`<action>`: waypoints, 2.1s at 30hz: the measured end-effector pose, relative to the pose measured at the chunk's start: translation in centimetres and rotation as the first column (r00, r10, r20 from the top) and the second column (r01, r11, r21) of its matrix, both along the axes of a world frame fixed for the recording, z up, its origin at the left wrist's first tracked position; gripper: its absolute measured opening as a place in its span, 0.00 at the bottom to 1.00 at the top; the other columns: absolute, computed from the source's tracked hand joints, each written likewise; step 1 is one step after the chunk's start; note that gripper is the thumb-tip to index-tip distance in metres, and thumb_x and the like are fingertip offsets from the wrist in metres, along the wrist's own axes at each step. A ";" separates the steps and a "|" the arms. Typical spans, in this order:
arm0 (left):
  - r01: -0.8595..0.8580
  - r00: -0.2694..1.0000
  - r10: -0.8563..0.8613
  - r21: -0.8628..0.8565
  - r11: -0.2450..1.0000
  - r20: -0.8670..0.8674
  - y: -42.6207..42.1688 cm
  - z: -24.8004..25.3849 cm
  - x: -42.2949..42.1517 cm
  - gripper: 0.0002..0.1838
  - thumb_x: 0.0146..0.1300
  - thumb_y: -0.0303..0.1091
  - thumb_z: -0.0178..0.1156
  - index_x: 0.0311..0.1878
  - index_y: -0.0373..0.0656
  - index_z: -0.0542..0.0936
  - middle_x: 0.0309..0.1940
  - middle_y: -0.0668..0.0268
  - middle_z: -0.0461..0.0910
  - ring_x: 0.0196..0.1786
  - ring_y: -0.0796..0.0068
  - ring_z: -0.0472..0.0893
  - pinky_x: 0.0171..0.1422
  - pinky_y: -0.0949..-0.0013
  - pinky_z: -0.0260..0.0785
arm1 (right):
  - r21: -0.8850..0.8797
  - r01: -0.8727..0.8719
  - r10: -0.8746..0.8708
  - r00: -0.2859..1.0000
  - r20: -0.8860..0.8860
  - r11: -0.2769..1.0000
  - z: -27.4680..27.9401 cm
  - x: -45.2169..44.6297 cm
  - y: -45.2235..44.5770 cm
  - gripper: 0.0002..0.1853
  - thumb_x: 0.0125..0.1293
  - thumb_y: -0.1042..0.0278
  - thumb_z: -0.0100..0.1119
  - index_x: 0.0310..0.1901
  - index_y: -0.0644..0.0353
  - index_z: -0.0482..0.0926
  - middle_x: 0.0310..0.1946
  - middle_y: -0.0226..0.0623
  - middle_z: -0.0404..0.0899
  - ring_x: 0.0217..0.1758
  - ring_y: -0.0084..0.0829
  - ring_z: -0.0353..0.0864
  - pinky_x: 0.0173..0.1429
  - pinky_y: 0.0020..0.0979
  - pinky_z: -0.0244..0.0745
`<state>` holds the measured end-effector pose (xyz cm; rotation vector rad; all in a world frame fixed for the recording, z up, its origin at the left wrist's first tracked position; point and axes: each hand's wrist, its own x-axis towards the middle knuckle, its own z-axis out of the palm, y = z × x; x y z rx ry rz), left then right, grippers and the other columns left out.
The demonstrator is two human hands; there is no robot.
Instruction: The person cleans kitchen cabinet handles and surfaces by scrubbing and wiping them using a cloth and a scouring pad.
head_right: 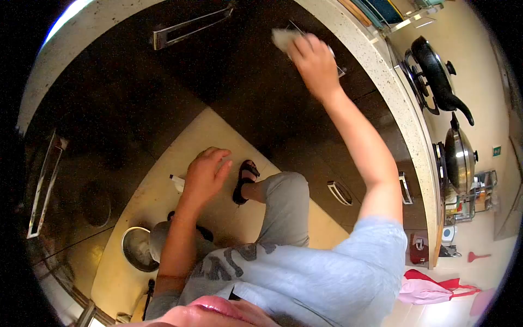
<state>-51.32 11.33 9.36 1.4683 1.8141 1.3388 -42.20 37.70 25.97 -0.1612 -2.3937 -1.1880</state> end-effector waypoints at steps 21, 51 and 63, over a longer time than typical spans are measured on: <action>-0.077 0.997 0.077 0.015 0.997 -0.007 0.6 -0.6 -0.7 0.12 0.58 0.33 0.55 0.43 0.39 0.76 0.40 0.57 0.77 0.43 0.56 0.76 0.47 0.61 0.69 | 0.204 0.220 -0.278 0.905 0.323 0.954 -8.0 -3.8 5.0 0.12 0.53 0.67 0.54 0.38 0.61 0.80 0.43 0.38 0.71 0.47 0.38 0.67 0.44 0.38 0.66; -0.049 0.993 0.047 -0.016 0.999 -0.110 0.0 -1.7 -1.2 0.12 0.60 0.33 0.56 0.45 0.38 0.76 0.40 0.58 0.78 0.41 0.63 0.78 0.44 0.66 0.69 | -0.112 0.206 -0.210 0.977 -0.024 0.972 -4.6 13.3 0.5 0.16 0.52 0.69 0.53 0.45 0.53 0.73 0.49 0.28 0.69 0.53 0.33 0.67 0.50 0.35 0.64; -0.056 0.995 0.054 -0.017 0.998 -0.089 0.0 -0.7 -1.0 0.13 0.60 0.34 0.55 0.46 0.38 0.76 0.42 0.58 0.77 0.43 0.63 0.78 0.47 0.66 0.69 | -0.124 0.205 -0.208 0.978 -0.014 0.971 -3.6 14.3 0.5 0.16 0.50 0.72 0.55 0.44 0.53 0.74 0.47 0.28 0.71 0.52 0.35 0.68 0.50 0.36 0.66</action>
